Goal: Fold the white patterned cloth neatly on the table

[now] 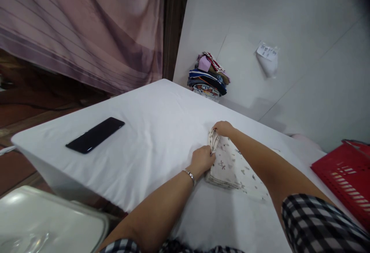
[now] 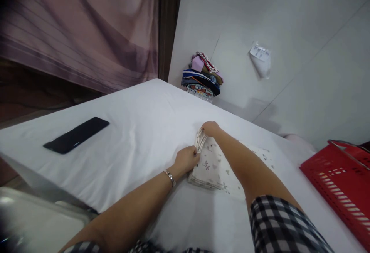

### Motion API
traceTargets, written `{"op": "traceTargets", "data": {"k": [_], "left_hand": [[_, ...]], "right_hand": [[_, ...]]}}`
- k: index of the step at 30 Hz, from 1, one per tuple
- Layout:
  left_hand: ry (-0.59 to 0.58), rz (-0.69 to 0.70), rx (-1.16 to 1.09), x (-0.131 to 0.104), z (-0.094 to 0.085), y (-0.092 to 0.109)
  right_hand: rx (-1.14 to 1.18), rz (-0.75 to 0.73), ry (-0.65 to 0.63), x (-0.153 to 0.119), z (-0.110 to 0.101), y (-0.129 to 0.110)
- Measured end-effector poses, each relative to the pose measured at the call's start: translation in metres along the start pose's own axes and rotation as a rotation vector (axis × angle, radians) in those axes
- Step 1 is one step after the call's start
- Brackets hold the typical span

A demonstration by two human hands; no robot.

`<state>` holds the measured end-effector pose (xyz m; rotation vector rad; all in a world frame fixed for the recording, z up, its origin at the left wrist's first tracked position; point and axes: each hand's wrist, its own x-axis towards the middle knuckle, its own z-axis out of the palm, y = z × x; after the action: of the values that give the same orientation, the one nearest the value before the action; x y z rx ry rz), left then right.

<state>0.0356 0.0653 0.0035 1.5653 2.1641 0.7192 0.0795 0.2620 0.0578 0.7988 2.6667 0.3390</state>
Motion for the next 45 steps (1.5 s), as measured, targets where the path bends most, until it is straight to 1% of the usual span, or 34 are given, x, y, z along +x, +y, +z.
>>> {"op": "traceTargets", "data": {"k": [3,7,14,19,23,26,29,32,34,38,42,45], "left_hand": [[0.018,0.014,0.005,0.001,0.002,-0.001],[0.043,0.019,0.002,0.002,0.004,-0.002],[0.009,-0.001,-0.001,0.001,0.002,0.001],[0.012,0.006,0.002,0.002,0.003,0.0],[0.013,0.008,0.003,0.002,0.004,0.0],[0.015,0.007,0.003,0.001,0.003,0.001],[0.02,0.011,0.006,0.001,0.002,0.001],[0.016,0.014,0.007,0.001,0.002,0.001],[0.013,0.014,0.009,0.001,0.001,0.001],[0.023,0.022,0.017,0.0,0.001,0.001],[0.011,0.009,0.007,0.0,0.0,0.003],[-0.006,-0.003,-0.002,-0.001,-0.002,0.004]], "right_hand": [[0.016,0.007,0.02,-0.002,-0.002,0.0],[0.083,0.033,0.088,-0.002,-0.003,0.003],[0.266,0.108,0.152,0.012,0.008,0.0],[0.442,0.202,0.227,0.02,0.014,0.007],[0.515,0.273,0.275,0.015,0.019,0.015],[0.537,0.301,0.302,0.006,0.023,0.015],[0.534,0.334,0.316,0.0,0.025,0.011],[0.515,0.38,0.321,0.001,0.02,0.006],[0.451,0.351,0.298,0.006,0.013,0.004],[0.322,0.208,0.222,0.016,0.0,-0.001],[0.226,0.189,0.138,0.016,-0.005,-0.006],[0.135,0.181,0.112,0.012,-0.006,-0.009]]}}
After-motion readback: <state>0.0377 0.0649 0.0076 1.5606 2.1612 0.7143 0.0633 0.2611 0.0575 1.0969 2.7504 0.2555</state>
